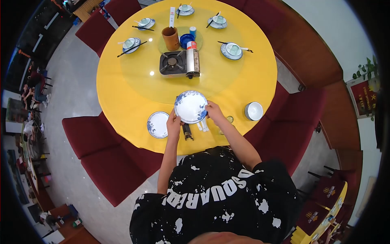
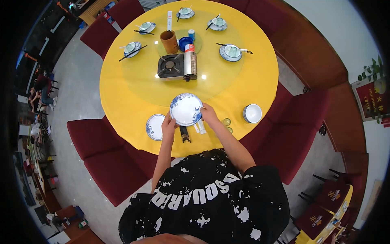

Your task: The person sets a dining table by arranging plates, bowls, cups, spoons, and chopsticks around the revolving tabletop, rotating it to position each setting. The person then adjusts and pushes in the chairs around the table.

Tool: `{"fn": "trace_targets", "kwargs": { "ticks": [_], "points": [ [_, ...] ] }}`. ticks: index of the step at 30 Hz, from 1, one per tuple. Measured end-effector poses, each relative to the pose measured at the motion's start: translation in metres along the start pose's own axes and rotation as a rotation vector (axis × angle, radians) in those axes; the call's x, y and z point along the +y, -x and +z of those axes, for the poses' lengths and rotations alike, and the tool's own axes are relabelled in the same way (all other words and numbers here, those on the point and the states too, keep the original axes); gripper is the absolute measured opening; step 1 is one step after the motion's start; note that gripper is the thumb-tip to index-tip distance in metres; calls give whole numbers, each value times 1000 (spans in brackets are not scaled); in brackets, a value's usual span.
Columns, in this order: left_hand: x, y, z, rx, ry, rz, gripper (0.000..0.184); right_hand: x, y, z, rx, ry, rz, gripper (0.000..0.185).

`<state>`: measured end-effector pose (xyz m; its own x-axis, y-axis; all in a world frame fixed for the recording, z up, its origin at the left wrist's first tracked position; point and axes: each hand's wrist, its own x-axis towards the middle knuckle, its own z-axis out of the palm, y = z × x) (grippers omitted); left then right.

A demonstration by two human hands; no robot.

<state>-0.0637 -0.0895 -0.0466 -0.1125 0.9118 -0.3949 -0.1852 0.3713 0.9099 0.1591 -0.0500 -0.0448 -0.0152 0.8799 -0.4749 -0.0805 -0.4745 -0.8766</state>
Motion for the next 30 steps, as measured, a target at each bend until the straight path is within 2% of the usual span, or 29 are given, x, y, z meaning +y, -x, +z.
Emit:
{"fn": "trace_targets", "kwargs": {
  "ticks": [5,9,14,20,23,25,27,30],
  "points": [
    [-3,-42,75,-105,-19,-44,50,-30,-26,-83,144,-10,32,29],
    [3,-45,96,41,-97,-50,47,-27,-76,-132,302,-30,71,26],
    [-42,-20,39,396,-178,17,36,-5,-140,-154,376,-25,66,27],
    [-79,46,-28,779,-170,-107,32,12,-173,-149,460,173,-21,28],
    [-129,74,-54,803,-282,-88,34,37,-190,-153,489,352,-148,29],
    [-147,76,-60,775,-439,-40,34,24,-185,-146,482,397,-175,32],
    [-160,68,-48,698,-626,-13,36,-1,-168,-140,438,263,-59,34],
    [-151,49,-14,553,-759,1,39,6,-175,-134,503,162,-96,37]
  ]
}}
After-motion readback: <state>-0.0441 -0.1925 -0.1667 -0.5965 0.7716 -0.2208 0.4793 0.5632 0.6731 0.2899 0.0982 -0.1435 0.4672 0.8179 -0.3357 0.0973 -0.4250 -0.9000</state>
